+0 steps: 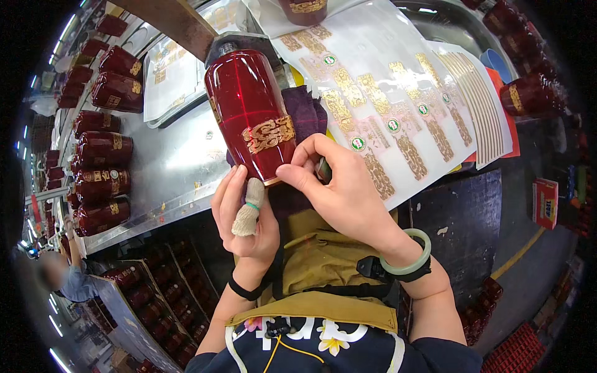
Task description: Applying labels and decorative stickers to red liquor bottles on a production line.
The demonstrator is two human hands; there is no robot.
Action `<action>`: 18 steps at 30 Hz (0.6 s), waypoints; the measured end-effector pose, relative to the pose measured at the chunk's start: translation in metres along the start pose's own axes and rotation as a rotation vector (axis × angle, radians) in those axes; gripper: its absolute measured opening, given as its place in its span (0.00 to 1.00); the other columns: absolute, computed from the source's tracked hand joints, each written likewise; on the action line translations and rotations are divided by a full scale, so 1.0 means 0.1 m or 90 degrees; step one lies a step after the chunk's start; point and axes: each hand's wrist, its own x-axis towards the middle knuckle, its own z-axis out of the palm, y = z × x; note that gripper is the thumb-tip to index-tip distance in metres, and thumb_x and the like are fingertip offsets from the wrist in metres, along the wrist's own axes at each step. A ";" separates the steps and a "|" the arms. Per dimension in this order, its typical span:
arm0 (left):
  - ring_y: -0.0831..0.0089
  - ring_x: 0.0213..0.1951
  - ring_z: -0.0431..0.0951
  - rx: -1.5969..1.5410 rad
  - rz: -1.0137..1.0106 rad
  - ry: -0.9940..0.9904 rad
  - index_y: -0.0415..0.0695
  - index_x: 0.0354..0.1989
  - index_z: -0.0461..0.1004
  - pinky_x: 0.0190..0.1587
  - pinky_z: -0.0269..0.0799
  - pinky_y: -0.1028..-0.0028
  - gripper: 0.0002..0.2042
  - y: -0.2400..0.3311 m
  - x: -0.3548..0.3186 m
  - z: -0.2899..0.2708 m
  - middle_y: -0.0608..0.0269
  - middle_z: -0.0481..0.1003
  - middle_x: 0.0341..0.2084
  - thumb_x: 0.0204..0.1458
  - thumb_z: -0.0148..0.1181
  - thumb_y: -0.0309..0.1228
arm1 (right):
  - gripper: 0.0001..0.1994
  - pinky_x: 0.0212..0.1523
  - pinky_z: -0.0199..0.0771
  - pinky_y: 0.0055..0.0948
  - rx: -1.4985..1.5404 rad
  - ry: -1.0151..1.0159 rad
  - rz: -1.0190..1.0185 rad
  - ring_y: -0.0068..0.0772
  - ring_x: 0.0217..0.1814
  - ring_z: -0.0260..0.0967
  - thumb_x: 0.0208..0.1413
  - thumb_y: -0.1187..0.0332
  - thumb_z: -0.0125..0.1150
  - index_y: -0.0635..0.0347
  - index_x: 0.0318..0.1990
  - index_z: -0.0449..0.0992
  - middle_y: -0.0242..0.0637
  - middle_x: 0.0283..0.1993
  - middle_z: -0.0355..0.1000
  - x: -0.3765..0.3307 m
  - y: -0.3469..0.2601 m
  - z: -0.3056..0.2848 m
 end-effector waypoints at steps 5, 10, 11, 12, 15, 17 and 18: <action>0.50 0.55 0.78 0.028 0.013 -0.014 0.29 0.55 0.76 0.55 0.77 0.62 0.22 0.03 -0.02 0.04 0.47 0.78 0.53 0.49 0.69 0.13 | 0.11 0.31 0.64 0.24 -0.021 -0.002 0.015 0.19 0.28 0.62 0.60 0.66 0.70 0.65 0.36 0.77 0.29 0.28 0.72 0.00 0.00 -0.01; 0.49 0.58 0.74 0.101 0.051 -0.039 0.34 0.56 0.76 0.59 0.73 0.58 0.24 0.06 -0.09 0.06 0.47 0.72 0.58 0.47 0.70 0.16 | 0.11 0.41 0.65 0.22 0.051 -0.025 -0.063 0.19 0.38 0.64 0.63 0.65 0.67 0.63 0.45 0.76 0.28 0.36 0.70 -0.03 0.02 -0.06; 0.49 0.59 0.73 0.115 0.046 -0.054 0.34 0.56 0.76 0.59 0.72 0.58 0.25 0.08 -0.11 0.07 0.45 0.71 0.59 0.47 0.71 0.17 | 0.11 0.41 0.65 0.22 0.053 -0.028 -0.062 0.19 0.38 0.64 0.63 0.65 0.67 0.63 0.45 0.76 0.28 0.36 0.70 -0.05 0.03 -0.09; 0.49 0.59 0.71 0.090 -0.012 -0.055 0.32 0.58 0.74 0.60 0.70 0.58 0.27 0.10 -0.11 0.09 0.43 0.69 0.58 0.47 0.75 0.21 | 0.11 0.44 0.65 0.22 0.113 0.009 -0.050 0.19 0.40 0.64 0.64 0.66 0.65 0.63 0.47 0.75 0.28 0.38 0.69 -0.07 0.03 -0.11; 0.50 0.58 0.69 0.086 -0.081 -0.004 0.28 0.61 0.69 0.60 0.68 0.60 0.34 0.20 -0.11 0.20 0.43 0.69 0.56 0.47 0.79 0.26 | 0.10 0.50 0.66 0.21 0.211 0.055 -0.004 0.20 0.45 0.66 0.67 0.71 0.60 0.64 0.51 0.75 0.30 0.42 0.70 -0.11 0.07 -0.20; 0.50 0.57 0.68 0.182 -0.033 -0.035 0.30 0.62 0.68 0.58 0.67 0.61 0.35 0.27 -0.08 0.22 0.43 0.66 0.57 0.45 0.78 0.26 | 0.08 0.51 0.67 0.20 0.193 0.073 -0.050 0.19 0.47 0.67 0.68 0.75 0.57 0.66 0.52 0.75 0.31 0.44 0.72 -0.12 0.09 -0.24; 0.49 0.58 0.68 0.179 -0.009 -0.032 0.33 0.60 0.71 0.57 0.69 0.60 0.32 0.29 -0.06 0.22 0.43 0.65 0.59 0.45 0.76 0.24 | 0.07 0.51 0.68 0.20 0.170 0.092 -0.088 0.18 0.47 0.68 0.68 0.77 0.57 0.67 0.50 0.77 0.31 0.44 0.73 -0.11 0.10 -0.26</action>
